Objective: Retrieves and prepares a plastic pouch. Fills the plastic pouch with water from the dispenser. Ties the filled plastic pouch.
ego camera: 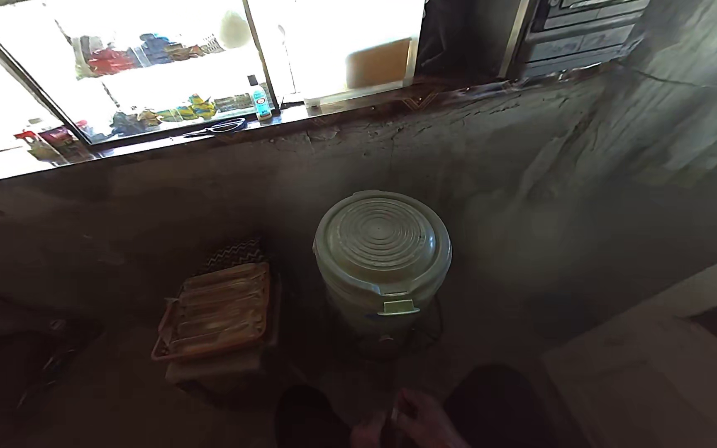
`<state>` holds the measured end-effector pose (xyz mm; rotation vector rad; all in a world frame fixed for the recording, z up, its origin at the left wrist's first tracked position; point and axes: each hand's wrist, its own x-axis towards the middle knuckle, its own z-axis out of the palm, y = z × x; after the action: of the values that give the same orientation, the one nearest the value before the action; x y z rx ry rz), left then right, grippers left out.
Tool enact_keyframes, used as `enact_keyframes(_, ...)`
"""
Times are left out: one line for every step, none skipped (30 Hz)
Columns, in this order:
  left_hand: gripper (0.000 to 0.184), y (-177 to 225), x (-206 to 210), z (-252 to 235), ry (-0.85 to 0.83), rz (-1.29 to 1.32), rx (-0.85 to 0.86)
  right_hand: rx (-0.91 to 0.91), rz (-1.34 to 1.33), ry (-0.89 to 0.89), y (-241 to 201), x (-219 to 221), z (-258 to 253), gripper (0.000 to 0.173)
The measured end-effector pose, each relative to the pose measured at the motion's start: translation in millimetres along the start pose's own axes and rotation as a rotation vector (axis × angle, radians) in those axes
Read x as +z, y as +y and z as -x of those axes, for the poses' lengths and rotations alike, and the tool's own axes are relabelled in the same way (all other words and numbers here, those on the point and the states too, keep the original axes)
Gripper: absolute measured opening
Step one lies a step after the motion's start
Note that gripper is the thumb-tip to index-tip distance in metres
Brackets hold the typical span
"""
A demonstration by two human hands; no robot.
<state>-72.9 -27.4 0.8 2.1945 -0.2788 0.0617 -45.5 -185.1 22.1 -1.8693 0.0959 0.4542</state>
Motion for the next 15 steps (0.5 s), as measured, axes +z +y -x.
enact_keyframes(0.012,-1,-13,-2,-0.111,0.172,-0.047,-0.115,0.007,-0.024,-1,-7,2,0.029)
enact_keyframes(0.011,-3,-26,-5,-0.232,0.363,-0.101,-0.214,-0.010,-0.095,-3,-15,3,0.037)
enact_keyframes(0.011,-5,-37,-7,-0.314,0.536,-0.129,-0.288,-0.028,-0.199,-7,-21,4,0.046)
enact_keyframes(0.011,-5,-49,-10,-0.361,0.662,-0.153,-0.337,-0.039,-0.306,-11,-24,5,0.051)
enact_keyframes(0.011,-2,-62,-14,-0.371,0.727,-0.164,-0.360,-0.048,-0.407,-15,-25,5,0.052)
enact_keyframes(0.012,2,-77,-19,-0.358,0.741,-0.160,-0.358,-0.057,-0.507,-19,-25,3,0.049)
enact_keyframes(0.013,5,-93,-24,-0.329,0.724,-0.156,-0.346,-0.050,-0.576,-22,-24,1,0.044)
enact_keyframes(0.012,7,-109,-29,-0.295,0.696,-0.161,-0.323,-0.030,-0.612,-24,-24,-2,0.037)
enact_keyframes(0.011,8,-123,-32,-0.258,0.660,-0.167,-0.298,-0.003,-0.611,-27,-26,-4,0.032)
enact_keyframes(0.011,8,-134,-35,-0.223,0.635,-0.176,-0.280,0.029,-0.593,-30,-29,-6,0.029)
enact_keyframes(0.012,7,-142,-36,-0.189,0.622,-0.188,-0.267,0.076,-0.577,-37,-33,-7,0.028)
enact_keyframes(0.013,7,-148,-36,-0.154,0.617,-0.202,-0.260,0.140,-0.555,-42,-37,-9,0.028)
enact_keyframes(0.015,7,-152,-36,-0.129,0.617,-0.216,-0.263,0.204,-0.534,-43,-40,-12,0.028)
enact_keyframes(0.016,6,-154,-36,-0.105,0.624,-0.225,-0.262,0.239,-0.521,-41,-41,-16,0.029)
enact_keyframes(0.016,4,-155,-37,-0.075,0.640,-0.227,-0.258,0.261,-0.510,-37,-43,-20,0.031)
